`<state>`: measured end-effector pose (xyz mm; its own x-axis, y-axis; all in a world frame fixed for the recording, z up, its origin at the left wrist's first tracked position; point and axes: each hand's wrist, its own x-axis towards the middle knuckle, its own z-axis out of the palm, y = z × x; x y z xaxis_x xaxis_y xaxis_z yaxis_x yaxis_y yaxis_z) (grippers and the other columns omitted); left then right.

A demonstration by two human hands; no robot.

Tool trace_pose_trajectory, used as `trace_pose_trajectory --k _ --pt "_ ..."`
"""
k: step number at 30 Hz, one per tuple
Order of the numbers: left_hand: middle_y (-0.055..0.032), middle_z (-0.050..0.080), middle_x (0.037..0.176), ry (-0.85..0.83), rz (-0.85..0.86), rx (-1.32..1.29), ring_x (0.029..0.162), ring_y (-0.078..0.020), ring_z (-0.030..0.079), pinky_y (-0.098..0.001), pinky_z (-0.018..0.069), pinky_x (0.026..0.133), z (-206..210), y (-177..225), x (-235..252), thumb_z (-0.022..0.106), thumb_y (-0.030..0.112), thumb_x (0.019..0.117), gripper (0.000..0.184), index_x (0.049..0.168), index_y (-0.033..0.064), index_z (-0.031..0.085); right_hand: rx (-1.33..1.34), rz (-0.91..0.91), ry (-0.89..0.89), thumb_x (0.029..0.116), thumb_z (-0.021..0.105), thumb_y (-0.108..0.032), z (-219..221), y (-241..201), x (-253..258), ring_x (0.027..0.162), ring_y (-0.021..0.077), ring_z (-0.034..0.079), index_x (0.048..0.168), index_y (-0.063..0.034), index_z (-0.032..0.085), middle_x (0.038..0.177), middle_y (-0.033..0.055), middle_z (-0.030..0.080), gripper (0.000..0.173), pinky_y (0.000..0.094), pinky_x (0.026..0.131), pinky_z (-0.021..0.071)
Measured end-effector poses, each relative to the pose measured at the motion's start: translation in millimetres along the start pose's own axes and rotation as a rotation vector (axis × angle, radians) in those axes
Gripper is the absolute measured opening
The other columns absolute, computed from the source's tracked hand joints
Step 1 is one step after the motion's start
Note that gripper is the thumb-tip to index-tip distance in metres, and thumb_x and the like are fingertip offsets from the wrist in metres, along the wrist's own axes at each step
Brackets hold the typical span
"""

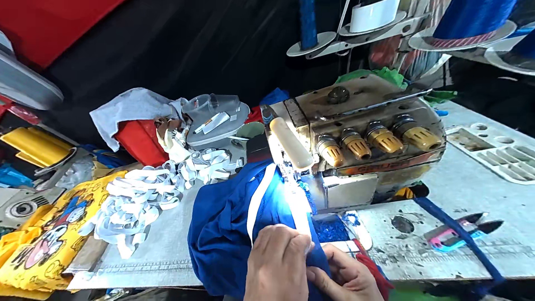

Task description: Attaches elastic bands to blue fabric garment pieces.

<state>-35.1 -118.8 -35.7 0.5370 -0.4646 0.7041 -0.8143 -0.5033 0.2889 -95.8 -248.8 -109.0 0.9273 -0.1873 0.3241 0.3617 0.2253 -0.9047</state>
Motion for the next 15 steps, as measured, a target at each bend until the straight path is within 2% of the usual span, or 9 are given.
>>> trace_pose_trajectory --k 3,8,12,15 --pt "-0.0089 0.072 0.086 -0.006 0.041 0.03 0.092 -0.0187 0.069 -0.0246 0.0529 0.092 8.2 -0.2 -8.9 0.067 0.005 0.092 0.009 0.091 0.0043 0.076 -0.007 -0.02 0.002 0.0896 0.071 0.002 1.6 1.0 -0.6 0.084 -0.0022 0.071 0.107 -0.0088 0.064 0.096 -0.0104 0.076 0.022 0.0204 0.077 0.061" --pt "-0.0082 0.071 0.086 0.016 0.06 0.067 0.09 -0.0172 0.068 -0.0232 0.0528 0.091 11.5 -0.7 -13.2 0.065 0.007 0.0947 0.009 0.093 0.0044 0.074 -0.026 -0.035 -0.009 0.0919 0.071 -0.003 1.6 5.4 0.3 0.085 -0.0043 0.07 0.108 -0.0101 0.066 0.097 -0.0114 0.075 0.018 0.0172 0.076 0.0601" --pt "-0.0104 0.071 0.084 -0.031 0.003 0.055 0.088 -0.02 0.069 -0.0264 0.0542 0.088 7.2 9.5 -17.1 0.066 0.005 0.0935 0.01 0.093 0.0016 0.075 -0.055 -0.015 -0.016 0.0904 0.069 0.0 0.1 2.4 0.1 0.078 -0.0068 0.068 0.103 -0.0099 0.067 0.091 -0.0129 0.076 0.016 0.0153 0.07 0.0581" --pt "-0.0096 0.072 0.085 -0.057 0.003 0.081 0.089 -0.02 0.069 -0.0257 0.0526 0.09 5.4 10.4 -17.4 0.064 0.004 0.0946 0.011 0.093 0.0023 0.075 -0.118 -0.018 -0.015 0.094 0.067 -0.003 0.4 2.6 1.6 0.074 -0.0079 0.065 0.1 -0.0057 0.067 0.086 -0.0108 0.074 0.006 0.0138 0.067 0.0556"
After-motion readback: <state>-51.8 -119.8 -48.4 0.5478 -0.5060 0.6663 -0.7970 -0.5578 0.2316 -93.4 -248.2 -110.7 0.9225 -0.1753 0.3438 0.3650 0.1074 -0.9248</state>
